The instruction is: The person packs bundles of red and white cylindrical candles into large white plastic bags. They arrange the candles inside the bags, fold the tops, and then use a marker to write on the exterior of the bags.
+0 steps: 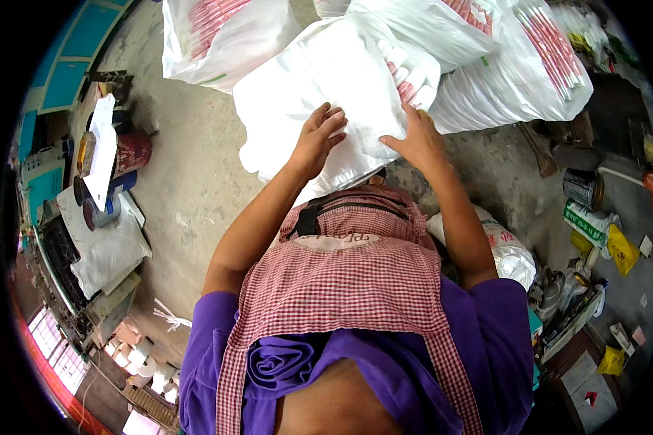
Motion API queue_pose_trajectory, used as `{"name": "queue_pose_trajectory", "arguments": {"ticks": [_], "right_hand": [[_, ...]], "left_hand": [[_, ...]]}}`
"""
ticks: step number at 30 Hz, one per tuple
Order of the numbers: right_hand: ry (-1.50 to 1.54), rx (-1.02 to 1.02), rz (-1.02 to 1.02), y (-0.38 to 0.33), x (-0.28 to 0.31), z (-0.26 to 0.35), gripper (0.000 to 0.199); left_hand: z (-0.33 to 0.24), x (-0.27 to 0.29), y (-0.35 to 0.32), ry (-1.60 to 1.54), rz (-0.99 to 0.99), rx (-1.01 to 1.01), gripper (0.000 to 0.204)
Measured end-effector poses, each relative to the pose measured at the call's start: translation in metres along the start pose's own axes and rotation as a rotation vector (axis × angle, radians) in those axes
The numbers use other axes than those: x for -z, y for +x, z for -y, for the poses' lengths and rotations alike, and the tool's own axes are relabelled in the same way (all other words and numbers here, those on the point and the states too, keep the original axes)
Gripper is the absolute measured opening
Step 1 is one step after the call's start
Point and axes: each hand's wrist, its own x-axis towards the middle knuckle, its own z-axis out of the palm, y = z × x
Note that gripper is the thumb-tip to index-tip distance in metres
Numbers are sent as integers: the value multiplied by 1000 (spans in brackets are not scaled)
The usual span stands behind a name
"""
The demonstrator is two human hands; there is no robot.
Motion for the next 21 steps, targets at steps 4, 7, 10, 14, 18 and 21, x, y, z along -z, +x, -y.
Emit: {"name": "queue_pose_trajectory", "arguments": {"ticks": [4,7,10,14,18,21], "right_hand": [[-20,84,22,-12,1,10,62],[10,190,-16,-30,0,32,55],[153,386,-131,-45,-2,41,56],[622,495,-238,-52,8,49,60],[725,454,-138,-39,11,49,51],[657,447,-68,-34,4,54,43]], "left_hand": [[-1,-32,18,58,-88,112,91],[8,-35,30,95,-160,94,72],[6,-17,24,-90,-78,53,42],[-62,41,-21,19,6,-278,44],[-157,131,-115,-30,-116,-613,44],[-187,187,-155,-72,-327,-788,44]]}}
